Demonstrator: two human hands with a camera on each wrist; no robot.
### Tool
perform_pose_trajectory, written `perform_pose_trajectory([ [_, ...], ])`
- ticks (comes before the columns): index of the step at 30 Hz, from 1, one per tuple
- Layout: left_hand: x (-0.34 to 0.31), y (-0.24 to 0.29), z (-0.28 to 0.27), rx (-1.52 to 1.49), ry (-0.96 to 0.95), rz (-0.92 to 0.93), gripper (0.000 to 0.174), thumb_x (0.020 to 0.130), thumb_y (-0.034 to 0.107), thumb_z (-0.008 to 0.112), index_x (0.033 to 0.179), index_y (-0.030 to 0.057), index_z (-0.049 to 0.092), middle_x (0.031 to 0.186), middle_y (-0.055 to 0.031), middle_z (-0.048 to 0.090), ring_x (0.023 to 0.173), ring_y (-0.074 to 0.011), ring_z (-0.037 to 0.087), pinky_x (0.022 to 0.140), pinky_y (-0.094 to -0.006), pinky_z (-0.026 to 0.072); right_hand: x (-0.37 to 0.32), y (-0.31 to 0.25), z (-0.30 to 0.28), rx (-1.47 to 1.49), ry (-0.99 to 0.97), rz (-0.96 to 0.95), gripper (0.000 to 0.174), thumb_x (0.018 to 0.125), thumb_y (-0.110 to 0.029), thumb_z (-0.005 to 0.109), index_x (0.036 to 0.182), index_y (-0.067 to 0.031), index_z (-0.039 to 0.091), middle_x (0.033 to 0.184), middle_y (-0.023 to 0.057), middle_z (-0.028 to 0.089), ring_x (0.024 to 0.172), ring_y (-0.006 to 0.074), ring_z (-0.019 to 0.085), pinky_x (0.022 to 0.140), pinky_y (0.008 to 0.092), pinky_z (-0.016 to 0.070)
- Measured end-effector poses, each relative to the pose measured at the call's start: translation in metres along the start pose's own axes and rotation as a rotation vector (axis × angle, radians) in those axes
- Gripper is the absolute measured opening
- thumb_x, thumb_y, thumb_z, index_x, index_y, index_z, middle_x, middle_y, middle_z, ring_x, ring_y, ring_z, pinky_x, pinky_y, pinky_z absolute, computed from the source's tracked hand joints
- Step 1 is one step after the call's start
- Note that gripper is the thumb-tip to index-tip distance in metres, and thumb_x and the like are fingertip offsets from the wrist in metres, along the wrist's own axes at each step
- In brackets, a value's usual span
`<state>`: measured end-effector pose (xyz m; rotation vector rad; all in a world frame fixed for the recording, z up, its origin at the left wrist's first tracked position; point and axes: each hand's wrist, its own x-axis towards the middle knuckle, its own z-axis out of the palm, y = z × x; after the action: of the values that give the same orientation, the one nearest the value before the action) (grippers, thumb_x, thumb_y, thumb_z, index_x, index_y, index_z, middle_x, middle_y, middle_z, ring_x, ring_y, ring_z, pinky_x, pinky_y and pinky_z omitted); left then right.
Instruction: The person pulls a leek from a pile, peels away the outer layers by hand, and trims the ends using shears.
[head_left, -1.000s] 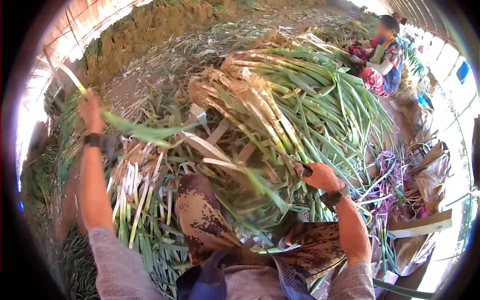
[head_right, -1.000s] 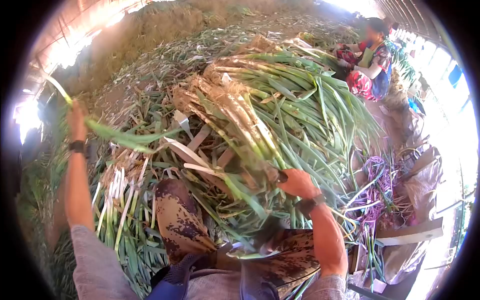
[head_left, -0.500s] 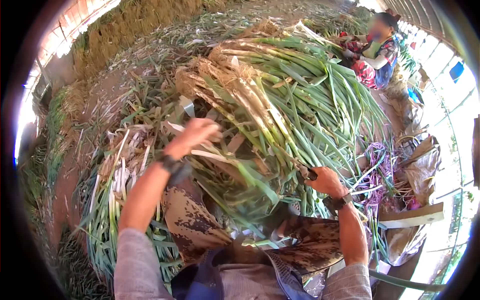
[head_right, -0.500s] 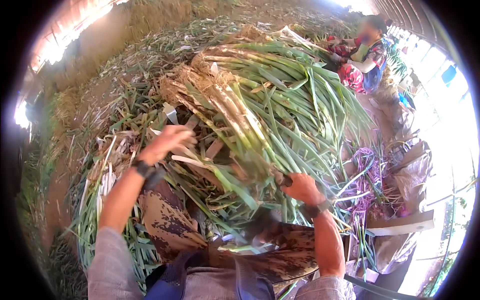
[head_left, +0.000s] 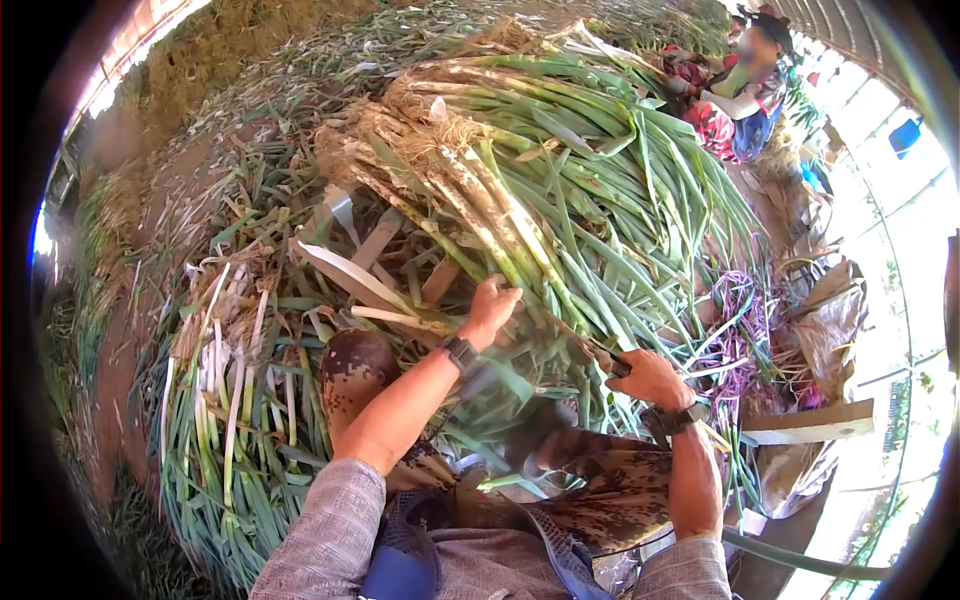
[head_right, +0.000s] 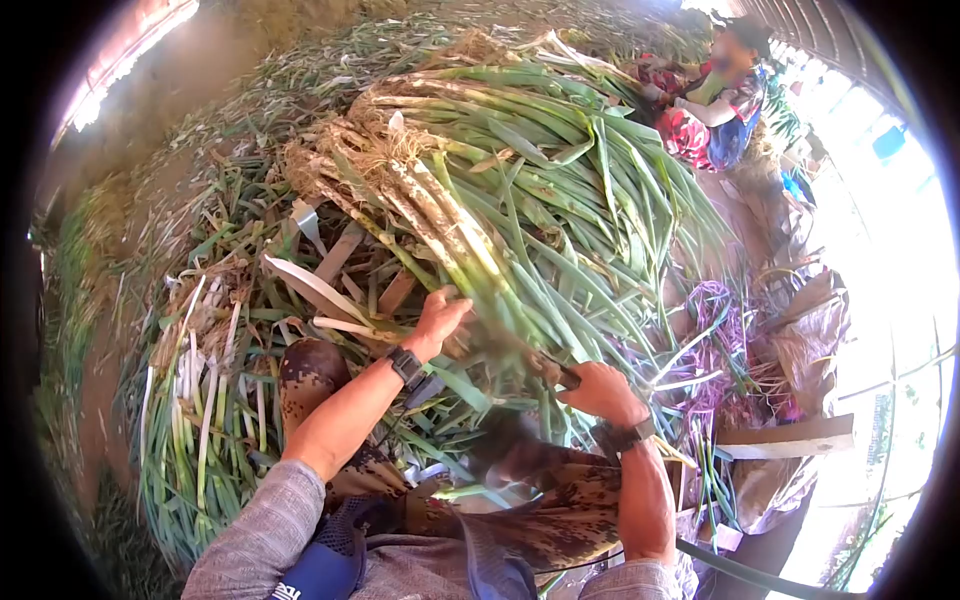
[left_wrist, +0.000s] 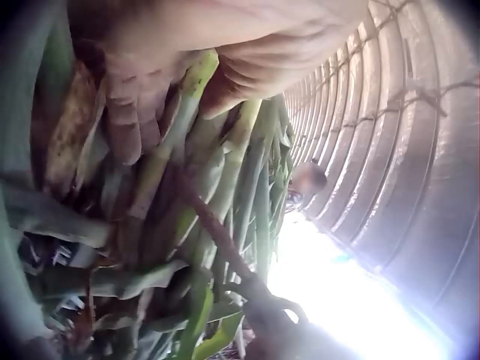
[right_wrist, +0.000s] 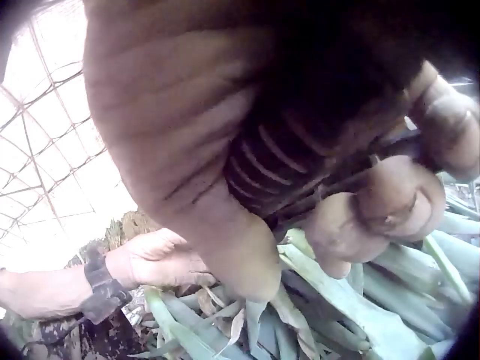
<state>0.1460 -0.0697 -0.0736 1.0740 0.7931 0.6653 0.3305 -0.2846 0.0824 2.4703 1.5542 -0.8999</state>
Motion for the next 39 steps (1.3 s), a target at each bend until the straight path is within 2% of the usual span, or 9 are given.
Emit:
perform_pose_trajectory([
  [4,0.0,0.021,0.01,-0.022,0.183,-0.087,0.023,0.088,0.017,0.07,0.103,0.0013,0.065,0.074,-0.0007,0.06,0.057,-0.009,0.054,0.043,-0.0248,0.0422,0.004,0.0,0.004,0.036,0.052,-0.042,0.036,0.077,-0.039,0.068,0.095,-0.0077,0.07,0.09,0.0191,0.068,0.089,0.0395,0.065,0.079,0.0482,0.0506],
  [7,0.003,0.035,0.001,-0.125,0.131,-0.166,0.024,0.086,0.019,0.073,0.103,0.0028,0.066,0.072,0.0007,0.058,0.054,-0.0085,0.052,0.037,-0.0243,0.0353,0.006,0.0,0.008,0.056,0.076,-0.066,0.035,0.079,-0.039,0.068,0.092,-0.0069,0.068,0.088,0.0188,0.068,0.088,0.0399,0.065,0.078,0.0484,0.0503],
  [11,0.013,0.056,-0.015,-0.134,0.35,0.112,0.031,0.083,0.025,0.077,0.101,0.0017,0.067,0.087,-0.0035,0.065,0.076,-0.014,0.057,0.07,-0.0307,0.0477,0.006,-0.01,0.008,0.087,0.241,-0.157,0.034,0.079,-0.036,0.07,0.088,-0.0037,0.067,0.075,0.0202,0.066,0.074,0.0411,0.064,0.069,0.0489,0.0501],
  [18,0.016,0.061,-0.06,-0.343,0.294,0.051,0.037,0.086,0.025,0.077,0.115,0.0099,0.059,0.103,-0.0044,0.06,0.09,-0.0207,0.063,0.072,-0.0444,0.0602,0.027,-0.026,0.035,-0.038,0.326,-0.289,0.033,0.087,-0.04,0.063,0.092,-0.0076,0.066,0.078,0.0211,0.067,0.078,0.042,0.064,0.071,0.0525,0.0481],
  [25,0.003,0.035,-0.071,-0.28,0.3,0.018,0.043,0.091,0.037,0.07,0.121,0.0094,0.056,0.114,-0.008,0.059,0.103,-0.026,0.06,0.085,-0.0511,0.0554,0.036,-0.048,0.033,-0.048,0.27,-0.309,0.03,0.084,-0.033,0.061,0.091,-0.005,0.067,0.081,0.0221,0.067,0.079,0.0421,0.065,0.073,0.0526,0.0488],
  [30,-0.001,0.035,-0.071,-0.544,0.16,-0.122,0.044,0.1,0.046,0.051,0.127,0.0101,0.052,0.129,-0.0118,0.053,0.115,-0.0291,0.055,0.09,-0.0526,0.0504,0.046,-0.059,0.03,-0.035,0.229,-0.293,0.028,0.083,-0.031,0.06,0.092,-0.0055,0.068,0.085,0.0221,0.068,0.082,0.0414,0.065,0.077,0.0516,0.0493],
  [34,-0.001,0.035,-0.067,-0.52,0.18,-0.16,0.042,0.103,0.043,0.045,0.127,0.0101,0.053,0.126,-0.0125,0.055,0.116,-0.0308,0.055,0.092,-0.0535,0.0501,0.059,-0.066,0.034,0.021,0.3,-0.334,0.035,0.085,-0.041,0.062,0.091,-0.0071,0.068,0.083,0.0205,0.068,0.083,0.0407,0.065,0.075,0.0505,0.0495],
  [36,-0.003,0.028,-0.069,-0.604,0.125,-0.198,0.035,0.099,0.035,0.054,0.124,0.0107,0.054,0.112,-0.0098,0.062,0.103,-0.0288,0.062,0.084,-0.0493,0.0546,0.057,-0.077,0.024,0.018,0.251,-0.312,0.032,0.085,-0.037,0.06,0.092,-0.0068,0.068,0.086,0.0209,0.069,0.085,0.0412,0.065,0.078,0.0508,0.0492],
  [39,-0.005,0.021,-0.069,-0.551,0.058,-0.082,0.03,0.098,0.024,0.055,0.125,0.0108,0.053,0.112,-0.0095,0.062,0.103,-0.0281,0.063,0.083,-0.0488,0.0547,0.061,-0.087,0.021,0.019,0.22,-0.287,0.032,0.086,-0.036,0.057,0.093,-0.0066,0.069,0.089,0.0212,0.069,0.087,0.0418,0.065,0.08,0.0511,0.0489],
])
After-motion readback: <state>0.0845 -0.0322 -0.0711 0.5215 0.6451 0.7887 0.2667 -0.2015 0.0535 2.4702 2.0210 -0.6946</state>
